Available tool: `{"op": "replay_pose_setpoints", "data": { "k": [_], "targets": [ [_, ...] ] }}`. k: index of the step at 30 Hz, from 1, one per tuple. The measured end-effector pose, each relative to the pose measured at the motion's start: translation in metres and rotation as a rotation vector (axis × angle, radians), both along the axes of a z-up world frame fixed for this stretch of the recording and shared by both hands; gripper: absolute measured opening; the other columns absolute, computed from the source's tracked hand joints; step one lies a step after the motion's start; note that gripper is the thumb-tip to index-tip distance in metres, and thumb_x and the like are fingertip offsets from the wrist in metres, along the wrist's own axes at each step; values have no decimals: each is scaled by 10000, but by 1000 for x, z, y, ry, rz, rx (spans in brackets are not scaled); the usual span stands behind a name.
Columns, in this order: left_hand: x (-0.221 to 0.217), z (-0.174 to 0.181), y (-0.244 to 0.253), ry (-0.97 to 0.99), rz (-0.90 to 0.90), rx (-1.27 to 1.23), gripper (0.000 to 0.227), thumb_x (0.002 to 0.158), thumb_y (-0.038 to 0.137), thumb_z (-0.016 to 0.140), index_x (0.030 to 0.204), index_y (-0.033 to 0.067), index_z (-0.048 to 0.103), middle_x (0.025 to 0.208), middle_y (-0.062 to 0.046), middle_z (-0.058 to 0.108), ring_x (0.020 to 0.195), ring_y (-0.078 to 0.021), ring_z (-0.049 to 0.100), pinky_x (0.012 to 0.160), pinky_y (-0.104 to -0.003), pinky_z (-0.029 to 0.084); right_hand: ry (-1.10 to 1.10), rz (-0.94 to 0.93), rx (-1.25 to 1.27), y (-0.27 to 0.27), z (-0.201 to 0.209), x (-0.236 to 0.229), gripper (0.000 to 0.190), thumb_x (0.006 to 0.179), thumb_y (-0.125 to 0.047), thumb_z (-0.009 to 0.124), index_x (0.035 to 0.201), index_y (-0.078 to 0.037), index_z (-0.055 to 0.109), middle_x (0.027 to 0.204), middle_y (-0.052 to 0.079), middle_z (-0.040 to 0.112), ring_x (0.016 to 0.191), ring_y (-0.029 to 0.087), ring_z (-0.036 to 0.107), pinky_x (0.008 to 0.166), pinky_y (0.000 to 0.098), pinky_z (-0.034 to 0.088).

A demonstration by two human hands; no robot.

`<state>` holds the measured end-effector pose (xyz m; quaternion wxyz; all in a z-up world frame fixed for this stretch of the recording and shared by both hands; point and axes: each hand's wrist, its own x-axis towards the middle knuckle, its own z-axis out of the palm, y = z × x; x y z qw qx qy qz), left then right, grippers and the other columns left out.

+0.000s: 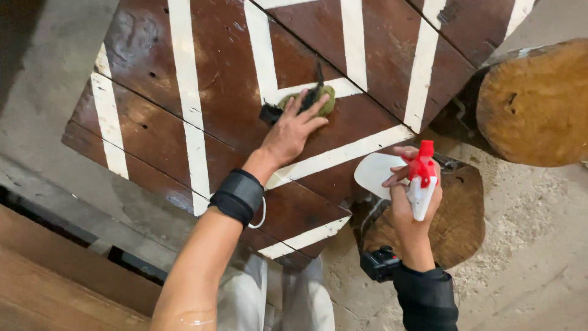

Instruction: The person sprays a liquid onto a wooden table and a small stool, then wipes both surfaces with a cloth. The person moves between the table and stool, repeating the spray and wipe cycle on each surface.

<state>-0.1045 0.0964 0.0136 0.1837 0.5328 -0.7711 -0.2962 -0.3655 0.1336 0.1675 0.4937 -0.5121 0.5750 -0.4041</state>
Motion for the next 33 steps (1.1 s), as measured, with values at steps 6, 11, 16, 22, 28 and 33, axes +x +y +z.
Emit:
{"op": "replay_pose_setpoints", "data": {
  "k": [6,11,16,22,28,33],
  "targets": [
    [-81,-15,67,-5,-119,-122,548,852,-110,489,1242,206,707,1658,55,346,1544,-413,254,1175,-555,272,55,68,152,40,15,-42,554,795,135,488,1335,15,519,1321,117,647,852,123,618,789,272,574],
    [-106,11,94,131,-251,-63,307,944,48,549,1204,142,683,1655,44,375,1529,-363,342,1230,-507,340,250,135,95,67,20,-48,524,807,121,541,1312,-11,585,1220,67,687,872,118,630,769,253,556],
    [-49,4,87,147,-422,-102,250,963,127,543,1175,149,674,1640,47,397,1514,-346,403,1230,-490,388,204,110,187,94,13,-28,518,778,118,539,1265,-35,627,1180,52,684,865,105,623,724,236,541],
    [82,12,54,-152,-200,-60,593,798,-162,543,1214,230,699,1656,92,353,1519,-381,327,1077,-430,439,164,30,291,125,8,0,544,783,116,526,1289,-40,652,1045,59,671,778,107,617,698,246,554],
    [144,19,48,-146,137,-44,485,975,-91,559,1341,207,673,1718,58,270,1534,-465,250,1150,-531,369,135,-29,168,129,22,18,467,813,102,547,1262,-18,593,1229,46,677,906,94,622,755,239,574],
    [111,12,85,-195,108,46,499,960,-78,494,1318,217,678,1698,49,277,1535,-508,205,1131,-543,299,321,41,211,131,14,11,498,765,74,586,1235,-64,674,948,78,677,794,141,628,753,278,530]
  ]
}}
